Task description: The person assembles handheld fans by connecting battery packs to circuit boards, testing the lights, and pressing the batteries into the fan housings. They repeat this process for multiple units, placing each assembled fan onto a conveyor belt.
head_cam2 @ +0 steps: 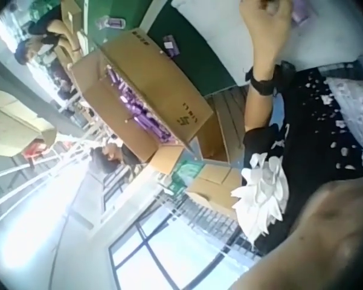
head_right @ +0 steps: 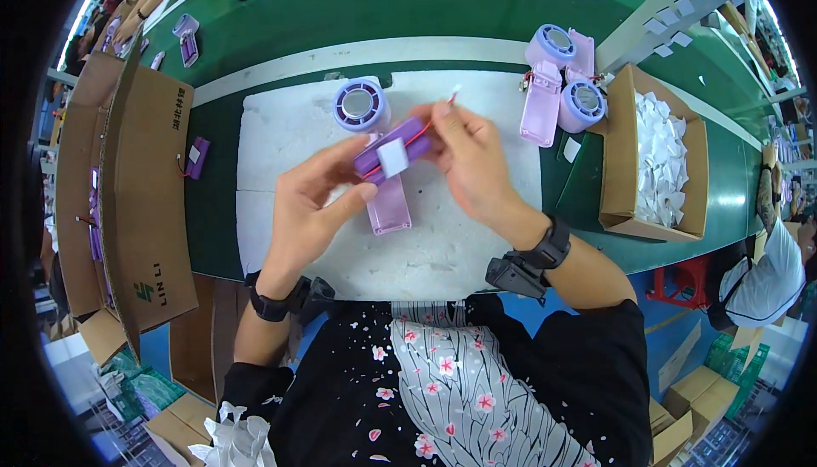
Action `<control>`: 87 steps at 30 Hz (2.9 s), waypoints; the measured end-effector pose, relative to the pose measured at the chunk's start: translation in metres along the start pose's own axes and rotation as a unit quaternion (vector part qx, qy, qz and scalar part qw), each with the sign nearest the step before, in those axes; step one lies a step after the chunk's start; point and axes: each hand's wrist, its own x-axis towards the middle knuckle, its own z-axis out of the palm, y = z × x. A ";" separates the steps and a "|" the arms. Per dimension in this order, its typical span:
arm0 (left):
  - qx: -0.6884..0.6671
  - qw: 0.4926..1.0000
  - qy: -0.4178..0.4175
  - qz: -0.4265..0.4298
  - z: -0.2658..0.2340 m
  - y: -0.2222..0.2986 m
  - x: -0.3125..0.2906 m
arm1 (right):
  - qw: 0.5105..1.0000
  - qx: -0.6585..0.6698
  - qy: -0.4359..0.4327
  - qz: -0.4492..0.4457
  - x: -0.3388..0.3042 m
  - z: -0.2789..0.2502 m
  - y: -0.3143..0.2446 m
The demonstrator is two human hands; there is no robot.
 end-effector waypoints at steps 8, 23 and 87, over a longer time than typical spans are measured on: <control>0.211 0.971 -0.085 -0.075 -0.012 -0.003 0.022 | 0.990 -0.137 -0.034 -0.015 0.007 -0.018 -0.027; -0.023 0.977 -0.193 -0.092 -0.016 -0.024 0.048 | 0.771 -0.589 -0.079 -0.230 0.000 0.011 -0.011; -0.181 0.949 -0.185 -0.180 -0.023 -0.017 0.050 | 0.802 -0.550 -0.124 -0.200 -0.003 0.009 -0.024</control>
